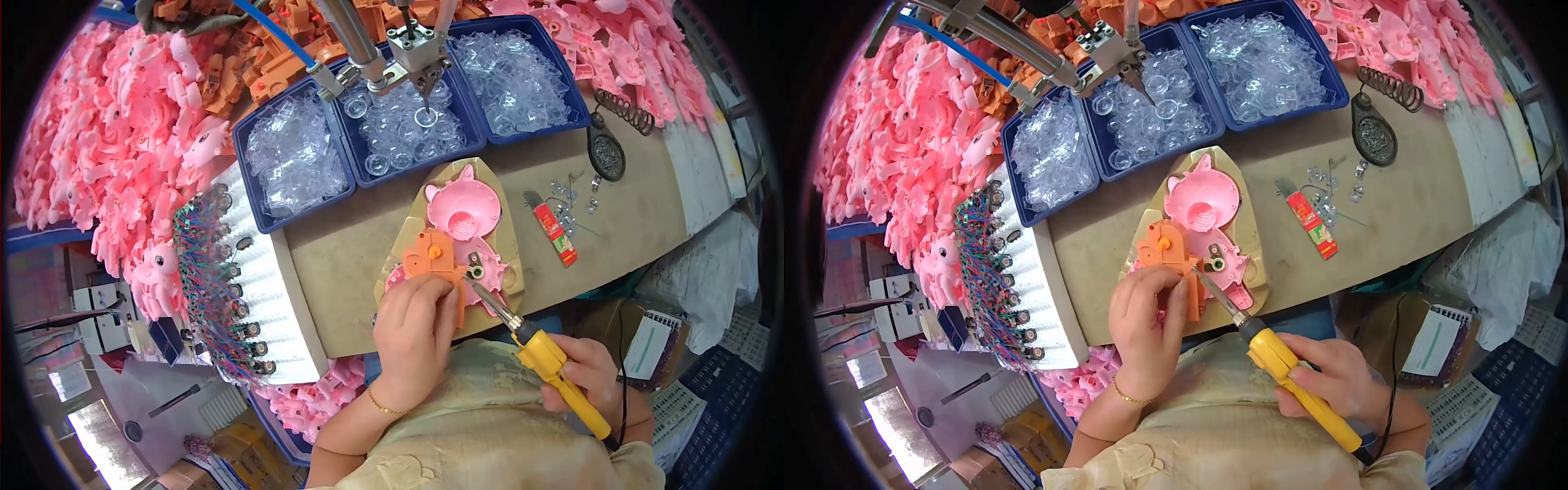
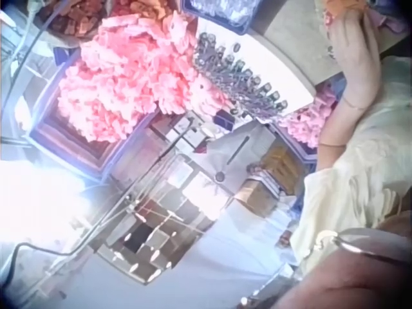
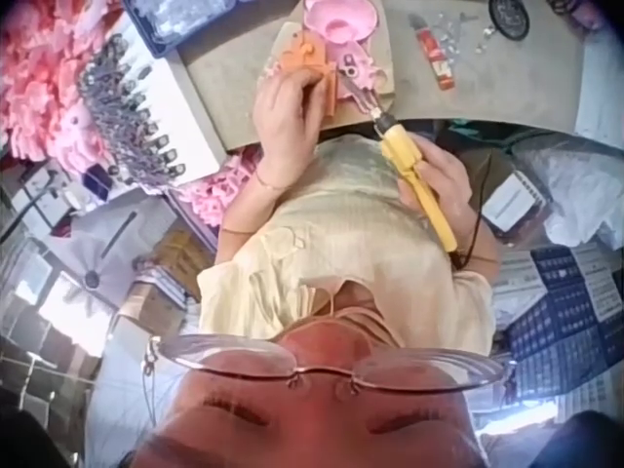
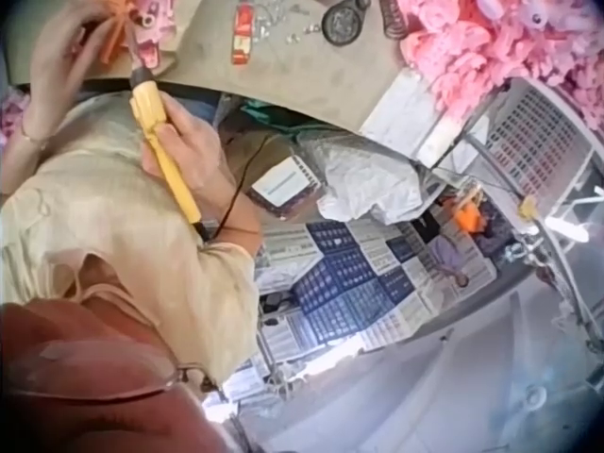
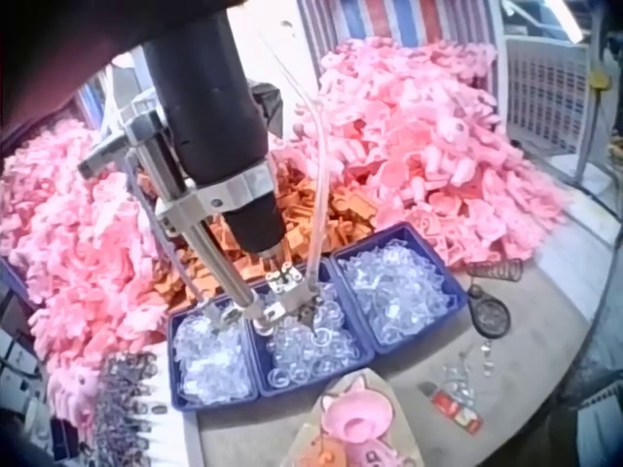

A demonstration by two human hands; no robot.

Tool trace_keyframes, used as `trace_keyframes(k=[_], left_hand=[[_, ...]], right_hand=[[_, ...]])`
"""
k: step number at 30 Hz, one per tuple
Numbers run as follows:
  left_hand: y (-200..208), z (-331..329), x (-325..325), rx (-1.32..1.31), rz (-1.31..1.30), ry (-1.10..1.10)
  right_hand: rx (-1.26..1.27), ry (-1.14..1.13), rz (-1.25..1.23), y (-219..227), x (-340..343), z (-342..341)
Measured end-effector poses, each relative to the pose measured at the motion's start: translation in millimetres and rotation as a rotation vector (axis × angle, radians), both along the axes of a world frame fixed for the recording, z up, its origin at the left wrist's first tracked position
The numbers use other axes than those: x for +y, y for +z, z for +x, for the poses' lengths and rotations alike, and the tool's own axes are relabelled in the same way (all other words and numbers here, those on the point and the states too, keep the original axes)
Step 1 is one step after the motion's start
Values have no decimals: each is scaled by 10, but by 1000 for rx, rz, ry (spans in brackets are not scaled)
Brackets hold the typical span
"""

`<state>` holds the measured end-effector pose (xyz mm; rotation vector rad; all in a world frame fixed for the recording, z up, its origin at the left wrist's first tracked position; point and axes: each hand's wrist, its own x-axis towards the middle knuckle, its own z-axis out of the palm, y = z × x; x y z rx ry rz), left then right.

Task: Assembling plastic toy ponies by soldering internal wires, inserting mechanical parts, and fastening body halves with screws.

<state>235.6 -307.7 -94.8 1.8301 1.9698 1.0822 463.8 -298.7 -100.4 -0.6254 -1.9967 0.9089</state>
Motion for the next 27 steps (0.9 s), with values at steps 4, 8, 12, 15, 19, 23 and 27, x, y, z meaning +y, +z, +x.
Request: trace_keyframes(k=[4,8,12,15,19,23,27], left_hand=[[10,-8,-33,9,-32,4],[17,3,-15,2,-31,4],[14,-5,22,18,11,11],[41,-5,41,14,26,-2],[77,4,-16,38,-34,-13],[4,-51,-4,23,-35,27],[-51,-43,-18,5,19,-13]], right_hand=[[-72,138,-272,145,97,63],[-16,137,-72,114,139,57],[-7,48,39,8,98,71],[3,110,-96,51,66,141],[72,-29,-286,33,-3,216],[231,-677,-394,90,447,262],[327,-735,-256,512,936,759]])
